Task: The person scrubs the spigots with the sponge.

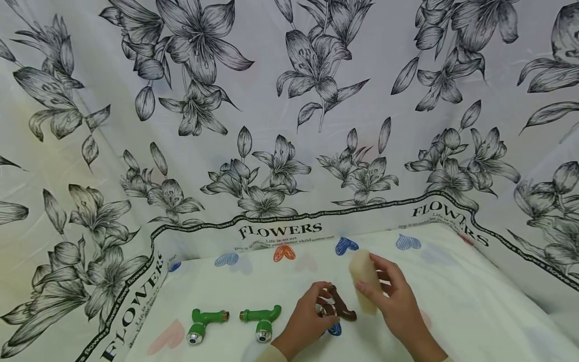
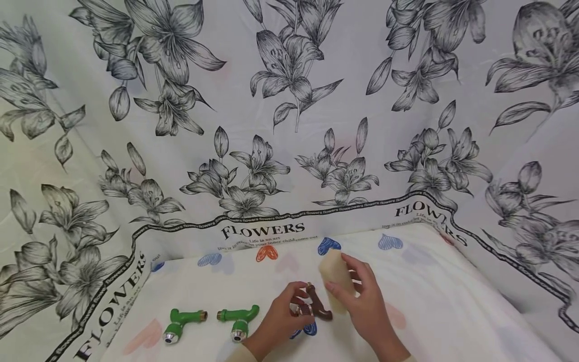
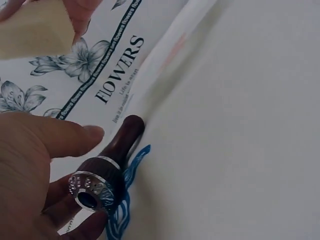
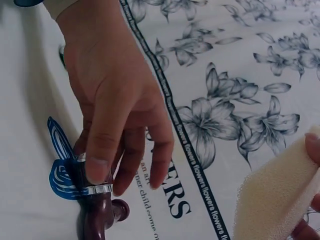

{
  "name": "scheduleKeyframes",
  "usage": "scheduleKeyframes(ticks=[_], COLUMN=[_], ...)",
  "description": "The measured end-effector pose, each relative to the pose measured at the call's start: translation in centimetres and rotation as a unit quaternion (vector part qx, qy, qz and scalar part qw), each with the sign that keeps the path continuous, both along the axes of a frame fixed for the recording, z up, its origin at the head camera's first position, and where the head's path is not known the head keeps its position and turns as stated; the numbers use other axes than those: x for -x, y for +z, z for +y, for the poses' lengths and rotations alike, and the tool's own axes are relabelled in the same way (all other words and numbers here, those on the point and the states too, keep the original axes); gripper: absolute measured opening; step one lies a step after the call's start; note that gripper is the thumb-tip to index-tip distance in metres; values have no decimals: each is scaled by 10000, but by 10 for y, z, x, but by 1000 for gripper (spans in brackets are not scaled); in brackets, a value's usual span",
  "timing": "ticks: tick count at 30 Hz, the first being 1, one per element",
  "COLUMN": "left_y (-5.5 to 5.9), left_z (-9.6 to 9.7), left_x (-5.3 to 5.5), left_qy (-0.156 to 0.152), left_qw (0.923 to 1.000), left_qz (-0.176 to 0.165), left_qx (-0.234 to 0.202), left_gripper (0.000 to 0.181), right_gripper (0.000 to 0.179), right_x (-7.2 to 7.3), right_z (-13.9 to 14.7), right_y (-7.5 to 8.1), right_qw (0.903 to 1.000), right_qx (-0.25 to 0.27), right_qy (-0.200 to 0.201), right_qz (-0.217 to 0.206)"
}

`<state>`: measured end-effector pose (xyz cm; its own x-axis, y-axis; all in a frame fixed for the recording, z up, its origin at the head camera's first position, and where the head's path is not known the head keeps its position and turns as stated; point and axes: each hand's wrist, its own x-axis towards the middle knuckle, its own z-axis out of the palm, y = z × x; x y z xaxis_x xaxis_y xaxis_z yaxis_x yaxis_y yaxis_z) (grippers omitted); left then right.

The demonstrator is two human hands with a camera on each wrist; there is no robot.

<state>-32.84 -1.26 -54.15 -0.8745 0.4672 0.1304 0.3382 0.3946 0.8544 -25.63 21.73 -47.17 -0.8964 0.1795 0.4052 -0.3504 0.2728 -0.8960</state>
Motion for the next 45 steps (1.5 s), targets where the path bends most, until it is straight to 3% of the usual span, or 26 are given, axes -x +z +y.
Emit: scheduleKeyframes(ticks=[5, 10, 13, 16, 20, 26, 31, 35, 45], left_y=[-12, -12, -6, 4, 24, 56, 77, 87, 87], left_z=[3, -1, -5, -8, -13, -22, -29, -30, -37], left_x=[1, 4, 5, 5, 3, -1, -6, -12, -19], left_qy=[168, 177, 223, 263, 281, 427, 469, 461, 468], left_qw=[9979, 9976, 9993, 9984, 9873, 9675, 9581, 9519, 9524], left_qz=[54, 184, 130, -193, -531, -561, -403, -325, -319], left_qx=[621, 641, 266, -456, -1471, -2427, -2796, -3011, -2996], left_gripper=[72, 64, 57, 46, 35, 34, 35, 35, 35], right_gripper=[65, 65, 66, 68, 69, 67, 66, 67, 68], right_x=[0, 2, 3, 4, 5, 4, 0, -5, -3], right_z=[-1, -3, -5, -8, -14, -32, -50, -60, -66], right_y=[-2, -5, -6, -8, -12, -14, -6, 0, -2], right_qw=[10000, 9999, 9996, 9988, 9979, 9967, 9931, 9908, 9898], right_qx=[-26, -8, 42, 60, 59, 53, 200, 300, 300], right_qy=[47, 35, 83, 138, 239, 497, 893, 1083, 1049], right_qz=[-3, -116, -273, -467, -596, -639, -732, -748, -915])
